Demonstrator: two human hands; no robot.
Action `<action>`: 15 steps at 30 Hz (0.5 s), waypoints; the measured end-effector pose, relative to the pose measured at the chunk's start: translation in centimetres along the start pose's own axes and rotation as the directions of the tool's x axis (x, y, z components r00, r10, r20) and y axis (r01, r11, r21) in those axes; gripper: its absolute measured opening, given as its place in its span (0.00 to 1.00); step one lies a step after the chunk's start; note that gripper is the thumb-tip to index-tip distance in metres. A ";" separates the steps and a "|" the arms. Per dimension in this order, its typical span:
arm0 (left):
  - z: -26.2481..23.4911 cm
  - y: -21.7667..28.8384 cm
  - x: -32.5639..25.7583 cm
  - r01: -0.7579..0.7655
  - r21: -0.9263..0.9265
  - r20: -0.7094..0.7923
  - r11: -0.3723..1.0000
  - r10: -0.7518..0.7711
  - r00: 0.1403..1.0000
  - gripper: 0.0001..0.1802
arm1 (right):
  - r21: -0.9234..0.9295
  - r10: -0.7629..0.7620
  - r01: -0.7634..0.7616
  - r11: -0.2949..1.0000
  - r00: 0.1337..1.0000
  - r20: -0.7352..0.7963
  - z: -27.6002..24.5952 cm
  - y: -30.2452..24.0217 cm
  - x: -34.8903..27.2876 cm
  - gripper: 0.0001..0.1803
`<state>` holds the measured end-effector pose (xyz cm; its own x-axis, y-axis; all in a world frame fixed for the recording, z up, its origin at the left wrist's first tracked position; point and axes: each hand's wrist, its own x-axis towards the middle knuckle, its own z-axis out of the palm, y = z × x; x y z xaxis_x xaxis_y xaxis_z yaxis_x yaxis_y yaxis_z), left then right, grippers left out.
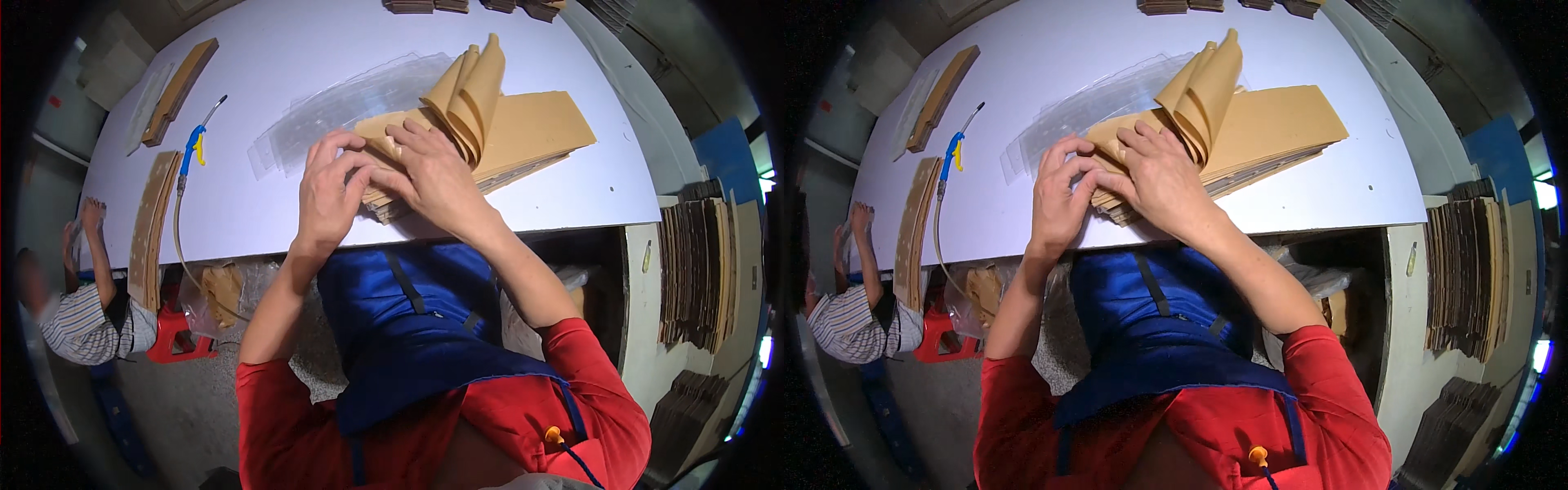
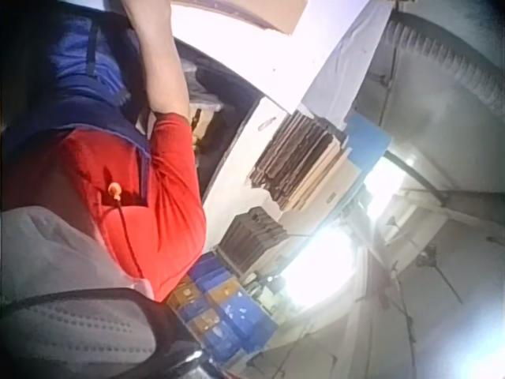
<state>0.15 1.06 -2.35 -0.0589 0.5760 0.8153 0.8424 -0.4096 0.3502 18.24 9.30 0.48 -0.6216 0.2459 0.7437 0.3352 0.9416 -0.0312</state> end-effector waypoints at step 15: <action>1.3 5.9 6.9 0.506 -0.810 0.344 0.296 -0.459 0.819 0.25 | 0.849 0.666 -0.437 0.296 0.732 0.144 -6.6 4.9 1.5 0.23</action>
<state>5.42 3.53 4.76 -0.2505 0.9032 0.3485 -0.2144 -0.4028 0.8898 23.63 12.81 5.91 -0.3336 0.8403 0.4274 -0.2304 0.3670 -0.9012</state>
